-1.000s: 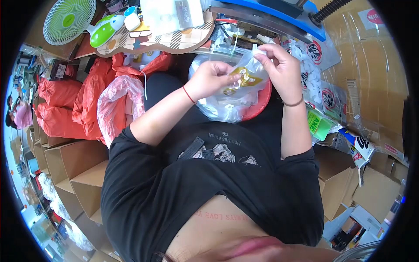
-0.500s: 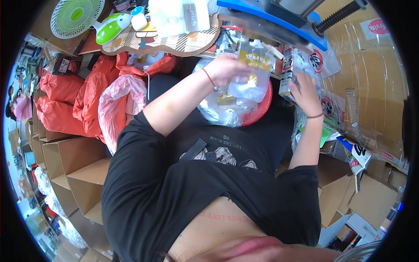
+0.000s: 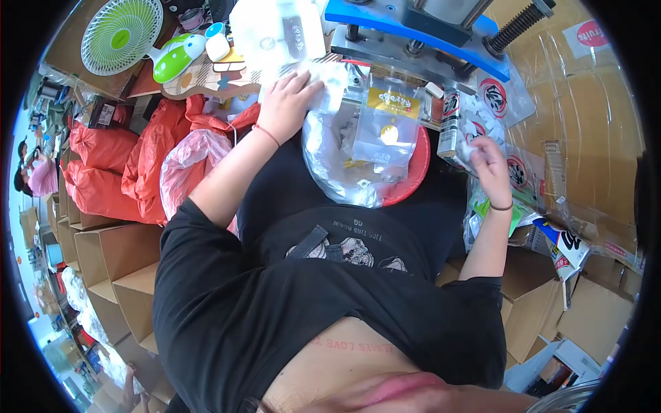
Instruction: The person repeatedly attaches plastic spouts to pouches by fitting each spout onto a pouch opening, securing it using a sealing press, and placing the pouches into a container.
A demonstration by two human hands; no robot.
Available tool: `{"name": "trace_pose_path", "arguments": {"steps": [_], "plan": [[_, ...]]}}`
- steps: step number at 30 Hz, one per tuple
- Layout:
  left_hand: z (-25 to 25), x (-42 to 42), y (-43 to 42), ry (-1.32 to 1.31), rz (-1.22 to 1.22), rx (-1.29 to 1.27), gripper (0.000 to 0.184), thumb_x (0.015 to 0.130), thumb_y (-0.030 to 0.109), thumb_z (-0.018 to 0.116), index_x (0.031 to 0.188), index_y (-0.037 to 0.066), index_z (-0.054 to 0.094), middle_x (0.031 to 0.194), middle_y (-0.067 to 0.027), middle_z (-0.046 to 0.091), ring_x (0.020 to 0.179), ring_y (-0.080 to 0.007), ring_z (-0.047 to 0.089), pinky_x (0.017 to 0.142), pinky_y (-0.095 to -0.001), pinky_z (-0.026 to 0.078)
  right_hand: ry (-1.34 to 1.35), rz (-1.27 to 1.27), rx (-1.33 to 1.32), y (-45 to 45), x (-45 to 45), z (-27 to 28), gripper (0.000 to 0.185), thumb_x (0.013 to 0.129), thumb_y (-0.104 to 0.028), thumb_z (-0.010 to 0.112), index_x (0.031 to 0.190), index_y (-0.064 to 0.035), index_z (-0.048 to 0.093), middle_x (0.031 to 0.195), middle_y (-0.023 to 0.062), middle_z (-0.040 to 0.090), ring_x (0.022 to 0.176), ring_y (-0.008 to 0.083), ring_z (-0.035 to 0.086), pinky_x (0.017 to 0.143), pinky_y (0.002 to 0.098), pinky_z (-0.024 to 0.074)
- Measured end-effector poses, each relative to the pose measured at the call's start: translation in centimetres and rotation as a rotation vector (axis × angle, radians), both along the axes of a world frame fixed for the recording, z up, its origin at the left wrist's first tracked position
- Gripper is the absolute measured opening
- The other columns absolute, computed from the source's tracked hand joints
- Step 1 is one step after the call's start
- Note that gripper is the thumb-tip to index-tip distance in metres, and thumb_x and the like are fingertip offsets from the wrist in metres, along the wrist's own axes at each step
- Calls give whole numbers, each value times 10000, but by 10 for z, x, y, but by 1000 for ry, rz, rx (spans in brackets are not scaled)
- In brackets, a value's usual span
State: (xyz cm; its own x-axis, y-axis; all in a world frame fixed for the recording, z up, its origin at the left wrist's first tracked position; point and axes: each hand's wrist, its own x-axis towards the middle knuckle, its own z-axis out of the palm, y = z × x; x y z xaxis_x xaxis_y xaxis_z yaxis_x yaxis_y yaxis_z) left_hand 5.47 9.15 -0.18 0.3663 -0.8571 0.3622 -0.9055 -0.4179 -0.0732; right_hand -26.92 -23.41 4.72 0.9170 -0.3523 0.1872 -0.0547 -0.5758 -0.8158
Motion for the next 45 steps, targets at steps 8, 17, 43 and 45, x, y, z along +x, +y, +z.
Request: {"name": "trace_pose_path", "arguments": {"steps": [8,17,43,45], "plan": [[24,-53,-16,1388,-33,-506,211,917,221,726,942,12,743,785,4,699,725,-30,583,683,-228,488,-141,49,-193,58,64,27,179,998,-160,573,1065,-12,647,958,42,651,848,125,592,785,260,470],[31,-109,-46,1896,-300,-384,241,981,226,646,1070,11,705,881,-9,710,770,-45,613,723,-224,509,-87,125,90,77,102,56,167,991,-155,604,1028,1,652,926,14,648,868,87,578,790,241,462],[-6,10,-4,-34,-19,-54,577,909,349,628,1414,116,471,1412,-198,506,1298,-391,479,1078,-491,371,-135,-222,-211,59,37,26,159,980,-125,582,1074,3,599,947,98,611,812,186,601,758,307,480],[0,-1,2,228,97,-77,525,918,285,615,1397,109,492,1313,-182,575,1209,-365,548,1014,-445,428,-155,-193,-151,63,44,26,161,991,-129,545,1071,2,593,915,105,613,813,198,595,768,310,476]]}}
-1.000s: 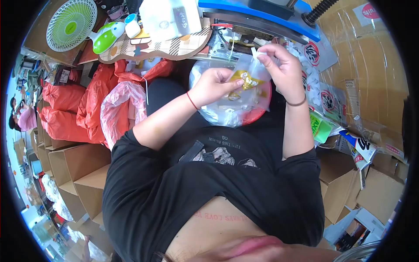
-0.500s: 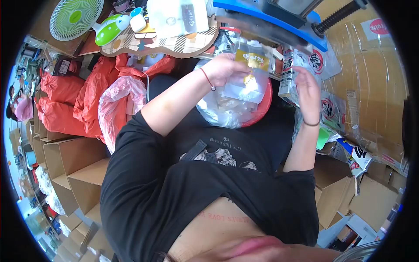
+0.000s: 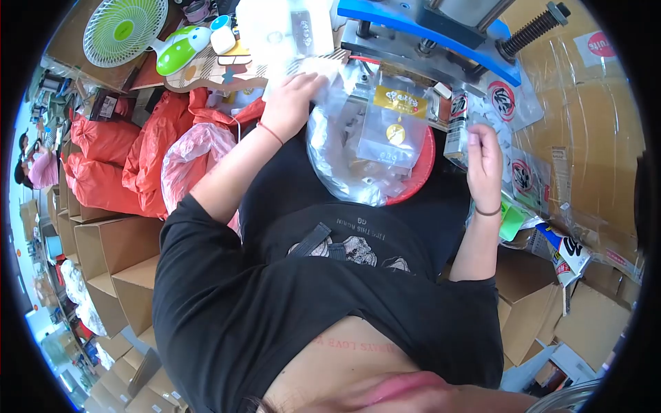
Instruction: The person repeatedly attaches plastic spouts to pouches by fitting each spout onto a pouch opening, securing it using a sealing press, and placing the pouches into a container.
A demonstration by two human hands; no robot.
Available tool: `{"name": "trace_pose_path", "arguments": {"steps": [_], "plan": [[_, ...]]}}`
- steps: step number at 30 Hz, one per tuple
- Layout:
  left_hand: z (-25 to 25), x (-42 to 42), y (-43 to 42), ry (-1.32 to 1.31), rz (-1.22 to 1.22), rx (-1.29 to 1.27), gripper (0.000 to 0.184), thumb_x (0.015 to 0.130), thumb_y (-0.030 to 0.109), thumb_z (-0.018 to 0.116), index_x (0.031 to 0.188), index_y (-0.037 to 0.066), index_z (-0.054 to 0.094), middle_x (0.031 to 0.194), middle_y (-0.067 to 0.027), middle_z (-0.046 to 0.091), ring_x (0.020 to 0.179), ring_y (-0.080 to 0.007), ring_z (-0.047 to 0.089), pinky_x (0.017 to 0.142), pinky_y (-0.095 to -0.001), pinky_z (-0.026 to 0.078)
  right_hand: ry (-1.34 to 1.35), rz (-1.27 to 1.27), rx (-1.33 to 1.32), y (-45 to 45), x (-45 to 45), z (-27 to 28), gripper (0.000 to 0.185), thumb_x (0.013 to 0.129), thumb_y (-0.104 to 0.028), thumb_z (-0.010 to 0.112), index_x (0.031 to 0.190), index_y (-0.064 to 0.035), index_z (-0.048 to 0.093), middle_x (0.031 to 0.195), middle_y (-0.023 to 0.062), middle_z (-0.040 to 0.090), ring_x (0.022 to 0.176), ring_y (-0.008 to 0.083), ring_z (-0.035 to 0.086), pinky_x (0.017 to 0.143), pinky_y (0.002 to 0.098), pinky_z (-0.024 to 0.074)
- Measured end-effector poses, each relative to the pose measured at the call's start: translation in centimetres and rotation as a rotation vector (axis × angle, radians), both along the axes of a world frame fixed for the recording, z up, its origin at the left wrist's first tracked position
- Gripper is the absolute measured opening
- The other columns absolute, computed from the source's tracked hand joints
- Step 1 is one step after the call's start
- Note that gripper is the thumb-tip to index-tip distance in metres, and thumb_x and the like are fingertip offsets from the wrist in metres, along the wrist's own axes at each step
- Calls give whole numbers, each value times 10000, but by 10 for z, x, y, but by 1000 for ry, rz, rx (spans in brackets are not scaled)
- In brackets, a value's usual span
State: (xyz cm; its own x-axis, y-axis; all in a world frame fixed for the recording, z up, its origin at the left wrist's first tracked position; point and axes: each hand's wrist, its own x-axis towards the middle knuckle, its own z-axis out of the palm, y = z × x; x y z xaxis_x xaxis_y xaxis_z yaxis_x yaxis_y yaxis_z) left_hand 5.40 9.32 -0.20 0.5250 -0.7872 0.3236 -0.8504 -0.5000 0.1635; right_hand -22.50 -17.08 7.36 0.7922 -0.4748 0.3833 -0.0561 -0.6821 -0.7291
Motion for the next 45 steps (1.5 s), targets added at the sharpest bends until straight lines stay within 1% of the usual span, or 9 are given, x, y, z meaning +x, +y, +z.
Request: {"name": "trace_pose_path", "arguments": {"steps": [3,5,9,21,25,29,40,43,45], "plan": [[0,-8,-1,297,-9,-403,308,936,139,601,1230,52,629,966,-122,716,901,-252,690,798,-317,531,56,152,2,16,17,0,139,985,-113,538,1040,-1,598,939,126,643,832,228,622,765,328,486],[-1,-22,-5,1012,-37,-477,196,950,161,633,1057,13,705,886,-80,723,821,-140,667,762,-286,518,96,240,-69,21,29,-1,147,996,-118,546,1043,7,608,947,71,625,868,155,585,801,282,470],[26,-59,-21,1088,-111,-419,245,865,240,780,917,4,737,725,20,681,653,-12,555,620,-221,476,-55,241,178,34,55,11,144,973,-121,626,1044,3,649,900,13,654,814,81,582,758,234,473],[27,-122,-52,2104,-317,-279,252,937,150,685,1148,12,675,1022,-50,721,930,-118,686,862,-284,556,198,341,-25,-2,37,24,346,1022,-317,515,1200,-26,573,1001,146,608,952,286,597,887,361,457],[21,-94,-74,2001,-215,-487,280,905,45,665,1183,10,646,1079,-89,712,957,-182,699,890,-344,571,454,28,-626,-47,-8,10,445,978,-378,556,1203,5,560,1079,181,572,1001,350,559,902,402,448],[30,-71,-84,2006,-140,-497,270,902,45,665,1169,6,647,1127,-105,694,1029,-190,677,929,-329,551,561,339,-98,-51,-27,-8,435,957,-376,587,1145,15,550,1002,143,537,940,298,541,872,375,434],[1,-92,-69,2095,-13,-460,259,972,191,604,1160,16,636,1037,-89,711,937,-184,685,817,-323,557,279,233,133,-57,-40,-32,189,990,-173,568,1098,-17,556,1026,39,566,976,144,526,896,293,429],[-28,-94,-73,1856,-3,-461,262,968,219,608,1111,6,659,987,-96,722,878,-174,685,768,-311,543,204,36,357,-60,-39,-49,191,954,-121,609,1107,-12,571,1070,103,625,993,175,581,889,294,452],[-40,-91,-73,1174,-60,-260,279,964,248,610,1064,-5,672,919,-97,725,810,-156,673,750,-311,524,281,-56,122,-54,-39,-48,203,945,-103,627,1115,-9,570,1046,117,652,950,179,610,841,288,478]]}}
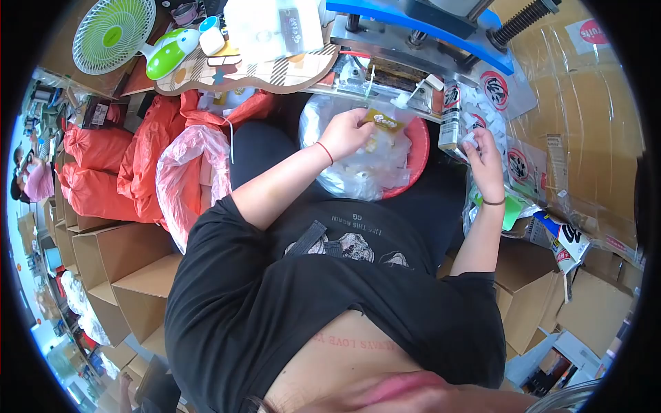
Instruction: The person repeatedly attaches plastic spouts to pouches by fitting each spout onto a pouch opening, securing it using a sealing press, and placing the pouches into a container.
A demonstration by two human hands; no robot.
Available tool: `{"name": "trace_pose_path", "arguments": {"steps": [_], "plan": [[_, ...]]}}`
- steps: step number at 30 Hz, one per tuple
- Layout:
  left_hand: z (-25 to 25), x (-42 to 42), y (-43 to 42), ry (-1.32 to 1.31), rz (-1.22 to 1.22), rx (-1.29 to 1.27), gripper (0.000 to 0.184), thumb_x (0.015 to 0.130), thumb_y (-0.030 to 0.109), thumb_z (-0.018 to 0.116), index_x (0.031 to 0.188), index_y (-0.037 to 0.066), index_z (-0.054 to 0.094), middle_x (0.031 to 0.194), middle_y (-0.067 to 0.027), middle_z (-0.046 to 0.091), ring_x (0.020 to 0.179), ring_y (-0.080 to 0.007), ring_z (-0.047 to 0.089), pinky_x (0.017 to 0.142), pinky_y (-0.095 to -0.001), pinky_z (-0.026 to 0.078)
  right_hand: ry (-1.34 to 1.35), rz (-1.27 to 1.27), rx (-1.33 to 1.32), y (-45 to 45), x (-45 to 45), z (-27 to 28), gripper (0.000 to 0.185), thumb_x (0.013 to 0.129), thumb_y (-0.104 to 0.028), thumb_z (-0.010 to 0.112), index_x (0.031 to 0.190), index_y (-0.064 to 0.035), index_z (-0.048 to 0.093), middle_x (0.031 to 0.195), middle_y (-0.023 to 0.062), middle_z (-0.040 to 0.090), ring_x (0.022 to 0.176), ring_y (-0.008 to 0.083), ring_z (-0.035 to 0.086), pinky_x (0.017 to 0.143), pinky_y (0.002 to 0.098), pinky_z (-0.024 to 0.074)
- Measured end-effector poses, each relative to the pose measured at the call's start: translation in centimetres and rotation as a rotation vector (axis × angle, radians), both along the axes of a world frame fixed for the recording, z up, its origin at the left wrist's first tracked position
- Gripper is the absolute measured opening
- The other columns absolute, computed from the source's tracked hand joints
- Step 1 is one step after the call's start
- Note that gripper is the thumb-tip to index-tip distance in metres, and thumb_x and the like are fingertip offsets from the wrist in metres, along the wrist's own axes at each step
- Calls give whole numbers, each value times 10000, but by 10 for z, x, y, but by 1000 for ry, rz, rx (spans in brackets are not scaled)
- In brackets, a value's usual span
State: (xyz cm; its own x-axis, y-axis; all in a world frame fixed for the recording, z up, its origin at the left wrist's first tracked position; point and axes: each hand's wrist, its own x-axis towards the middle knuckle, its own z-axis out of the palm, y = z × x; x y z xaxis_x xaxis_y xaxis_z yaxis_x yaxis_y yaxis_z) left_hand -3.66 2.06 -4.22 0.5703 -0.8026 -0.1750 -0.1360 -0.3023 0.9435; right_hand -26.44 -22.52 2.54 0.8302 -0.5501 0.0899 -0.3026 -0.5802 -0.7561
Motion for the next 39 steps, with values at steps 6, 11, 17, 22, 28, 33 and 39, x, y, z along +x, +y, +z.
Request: {"name": "trace_pose_path", "arguments": {"steps": [6,11,17,22,28,33,39], "plan": [[-28,-7,-6,53,-24,-85,257,960,205,642,1098,-9,675,868,-29,692,747,-86,618,682,-285,520,-28,-38,-8,5,0,-4,256,956,-120,634,1177,-14,561,1029,41,625,924,117,571,819,264,473],[-5,-10,-1,-335,-25,-28,244,983,222,617,1045,1,699,872,-18,696,803,-80,629,701,-308,529,39,-104,-179,16,2,7,253,951,-149,644,1161,-22,584,1020,82,661,874,137,595,788,284,489],[-28,6,-16,533,58,-193,203,989,170,594,1135,43,656,1046,-71,695,848,-172,689,725,-264,544,-207,-133,-364,26,1,5,238,916,-115,652,1113,1,585,998,155,653,867,258,623,785,343,493],[-7,-5,-12,1046,44,-205,240,985,154,586,1188,28,607,1088,-84,677,934,-187,687,808,-308,561,-433,84,-510,77,23,26,130,897,-12,571,1024,14,586,1017,164,597,893,304,588,842,383,477],[-11,-10,-15,1111,-2,-308,244,983,102,559,1200,0,600,1127,-114,678,1008,-204,675,910,-343,537,-266,105,-358,102,73,16,149,863,-106,679,989,-42,632,843,126,622,763,331,619,684,377,500],[-9,-13,-13,1111,-15,-317,229,982,94,557,1182,-5,612,1100,-112,685,983,-189,676,893,-323,530,-200,-23,-651,104,112,8,158,859,-175,694,994,-98,666,886,95,660,783,306,655,652,384,518],[-19,-11,-14,1035,-21,-302,208,985,101,555,1164,11,608,1103,-107,678,932,-217,689,827,-337,572,-141,-59,-800,97,124,-19,162,853,-208,698,992,-129,674,870,57,669,740,277,662,621,370,525]]}}
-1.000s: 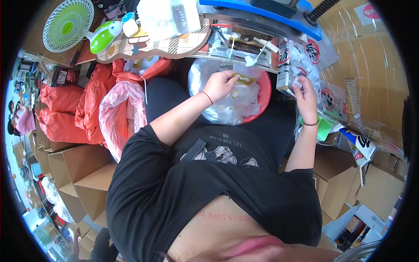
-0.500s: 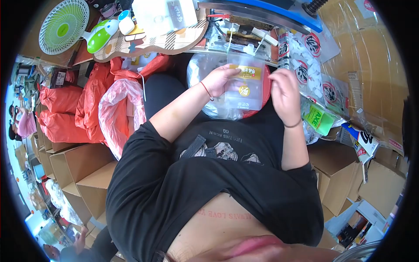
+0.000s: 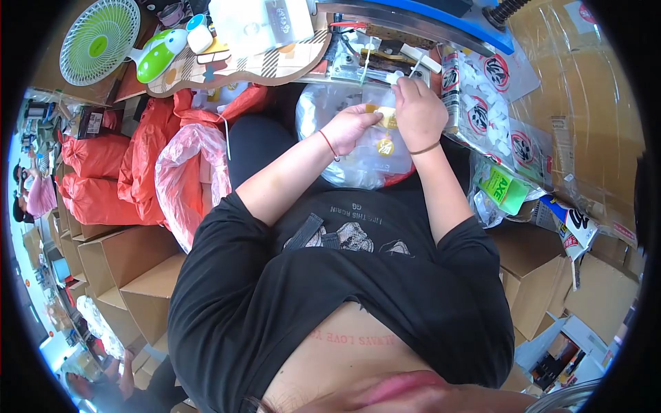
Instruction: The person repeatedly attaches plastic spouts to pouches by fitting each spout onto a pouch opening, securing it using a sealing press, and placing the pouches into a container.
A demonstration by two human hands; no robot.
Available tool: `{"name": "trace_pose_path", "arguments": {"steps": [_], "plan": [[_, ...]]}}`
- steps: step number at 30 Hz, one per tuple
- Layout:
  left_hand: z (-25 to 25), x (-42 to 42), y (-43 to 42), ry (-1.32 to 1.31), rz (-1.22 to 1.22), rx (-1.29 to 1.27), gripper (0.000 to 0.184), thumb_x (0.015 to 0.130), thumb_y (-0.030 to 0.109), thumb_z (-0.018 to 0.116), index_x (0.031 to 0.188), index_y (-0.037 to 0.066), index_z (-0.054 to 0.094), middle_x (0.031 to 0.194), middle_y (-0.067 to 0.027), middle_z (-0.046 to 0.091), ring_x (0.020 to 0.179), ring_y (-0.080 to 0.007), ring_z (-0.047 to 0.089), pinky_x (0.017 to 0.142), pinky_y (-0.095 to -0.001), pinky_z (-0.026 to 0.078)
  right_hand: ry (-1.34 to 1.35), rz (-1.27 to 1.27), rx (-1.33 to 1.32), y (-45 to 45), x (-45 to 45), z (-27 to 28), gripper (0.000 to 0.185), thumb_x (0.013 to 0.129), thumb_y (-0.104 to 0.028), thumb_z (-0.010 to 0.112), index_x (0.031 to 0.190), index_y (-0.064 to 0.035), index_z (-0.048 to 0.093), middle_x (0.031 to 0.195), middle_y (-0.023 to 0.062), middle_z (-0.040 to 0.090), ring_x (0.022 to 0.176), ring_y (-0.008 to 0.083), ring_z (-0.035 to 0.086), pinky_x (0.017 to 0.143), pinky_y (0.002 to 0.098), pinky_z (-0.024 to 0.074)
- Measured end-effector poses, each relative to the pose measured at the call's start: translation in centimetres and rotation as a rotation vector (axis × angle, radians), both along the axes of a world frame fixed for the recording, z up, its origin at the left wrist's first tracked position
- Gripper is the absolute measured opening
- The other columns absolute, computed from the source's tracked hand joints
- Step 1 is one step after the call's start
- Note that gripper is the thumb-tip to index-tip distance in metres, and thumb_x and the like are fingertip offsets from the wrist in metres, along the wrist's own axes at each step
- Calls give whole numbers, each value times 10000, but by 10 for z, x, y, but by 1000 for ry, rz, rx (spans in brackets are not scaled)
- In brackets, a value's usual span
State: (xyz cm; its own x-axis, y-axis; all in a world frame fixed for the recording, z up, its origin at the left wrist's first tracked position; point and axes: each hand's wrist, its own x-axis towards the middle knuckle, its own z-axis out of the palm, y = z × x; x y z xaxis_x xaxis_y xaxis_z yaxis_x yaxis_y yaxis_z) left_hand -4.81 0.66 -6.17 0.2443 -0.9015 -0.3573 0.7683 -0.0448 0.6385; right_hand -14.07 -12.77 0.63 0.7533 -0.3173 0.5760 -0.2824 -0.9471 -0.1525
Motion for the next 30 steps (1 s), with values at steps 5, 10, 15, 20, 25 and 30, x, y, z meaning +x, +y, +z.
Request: {"name": "trace_pose_path", "arguments": {"steps": [5,10,15,20,25,30], "plan": [[9,2,9,-81,-51,177,232,1004,153,554,1193,24,590,1101,-85,671,906,-203,703,794,-341,568,-122,-10,5,-4,1,-6,171,848,-210,704,993,-128,662,862,54,660,724,279,658,614,376,521],[4,1,6,-108,-39,182,230,1016,188,547,1172,29,604,1093,-79,680,873,-181,703,771,-308,554,-66,20,-39,-4,6,-7,192,840,-216,714,1001,-127,657,885,55,661,722,284,655,604,386,516],[1,5,18,-375,-12,179,190,986,207,627,996,25,680,929,-37,706,777,-95,654,723,-251,526,-32,86,212,1,-4,12,192,819,-158,739,976,-81,661,877,80,649,753,273,646,680,340,522],[45,7,43,-714,29,151,165,910,172,738,908,9,712,770,23,672,717,-34,584,667,-203,477,-161,313,1121,-10,-31,48,164,940,-154,694,964,6,665,1007,17,671,910,110,595,835,285,483],[71,-6,46,-839,-27,93,245,922,217,728,1005,-12,711,825,6,702,726,-38,599,665,-209,485,-87,402,913,-17,-27,67,172,942,-167,688,956,1,656,914,-2,648,830,84,564,778,245,462],[79,-18,46,-417,-154,-52,321,992,297,626,1112,8,696,993,-14,705,796,-58,630,737,-231,524,280,518,954,-34,-41,91,216,975,-210,634,906,-9,593,848,-4,611,815,86,551,750,262,460]]}}
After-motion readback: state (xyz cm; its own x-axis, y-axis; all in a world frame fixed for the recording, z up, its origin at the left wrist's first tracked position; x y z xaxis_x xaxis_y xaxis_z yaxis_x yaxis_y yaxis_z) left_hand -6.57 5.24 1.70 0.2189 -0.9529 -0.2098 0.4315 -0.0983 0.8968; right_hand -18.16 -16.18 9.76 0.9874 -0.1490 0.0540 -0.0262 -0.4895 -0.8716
